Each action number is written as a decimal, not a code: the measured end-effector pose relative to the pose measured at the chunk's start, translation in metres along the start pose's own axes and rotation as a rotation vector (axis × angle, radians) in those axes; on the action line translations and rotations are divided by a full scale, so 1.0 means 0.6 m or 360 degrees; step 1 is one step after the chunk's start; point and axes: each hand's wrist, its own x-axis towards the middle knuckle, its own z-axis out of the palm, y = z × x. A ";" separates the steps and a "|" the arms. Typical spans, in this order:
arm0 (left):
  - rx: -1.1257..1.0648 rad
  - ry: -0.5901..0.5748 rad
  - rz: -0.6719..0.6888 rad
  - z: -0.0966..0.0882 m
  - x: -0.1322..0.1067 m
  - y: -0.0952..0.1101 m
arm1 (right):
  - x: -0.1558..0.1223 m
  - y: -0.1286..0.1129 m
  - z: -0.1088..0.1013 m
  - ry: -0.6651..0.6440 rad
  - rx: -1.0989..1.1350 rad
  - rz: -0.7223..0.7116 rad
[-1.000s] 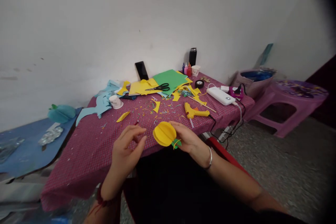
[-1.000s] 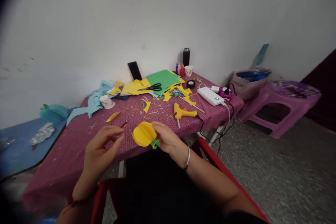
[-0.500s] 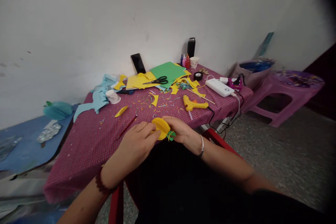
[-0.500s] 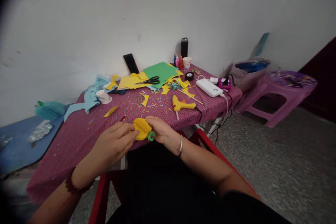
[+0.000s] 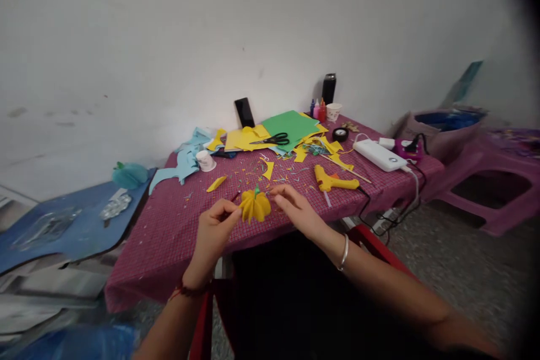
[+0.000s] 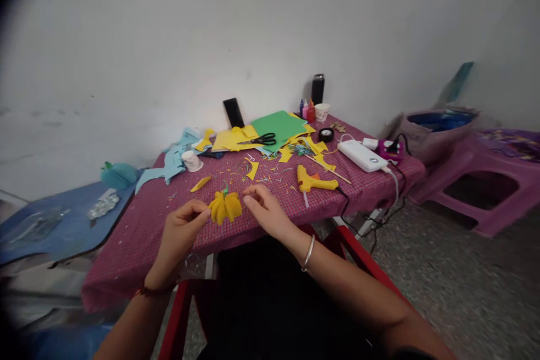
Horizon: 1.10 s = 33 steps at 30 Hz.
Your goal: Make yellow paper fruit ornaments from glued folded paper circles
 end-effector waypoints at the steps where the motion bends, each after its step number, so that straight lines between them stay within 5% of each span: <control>1: -0.0042 0.0036 -0.0067 -0.002 -0.004 -0.005 | 0.001 -0.003 0.004 -0.0029 -0.0172 -0.0133; 7: -0.0024 0.0219 -0.0105 -0.001 -0.027 -0.019 | 0.017 -0.009 0.040 -0.0052 -0.0821 -0.0437; 13: 0.0101 0.0391 0.0069 0.004 -0.045 -0.031 | 0.017 -0.002 0.063 0.0069 -0.0868 -0.0614; 25: 0.1017 0.0572 0.1229 0.008 -0.083 -0.055 | 0.027 0.013 0.078 -0.0082 -0.0488 -0.0680; 29: 0.0877 0.0630 0.1141 -0.003 -0.066 -0.076 | 0.046 0.026 0.081 -0.0304 -0.0218 -0.0677; 33: 0.0821 0.0736 0.0883 -0.015 -0.030 -0.094 | 0.080 0.050 0.088 -0.0330 -0.0336 -0.0571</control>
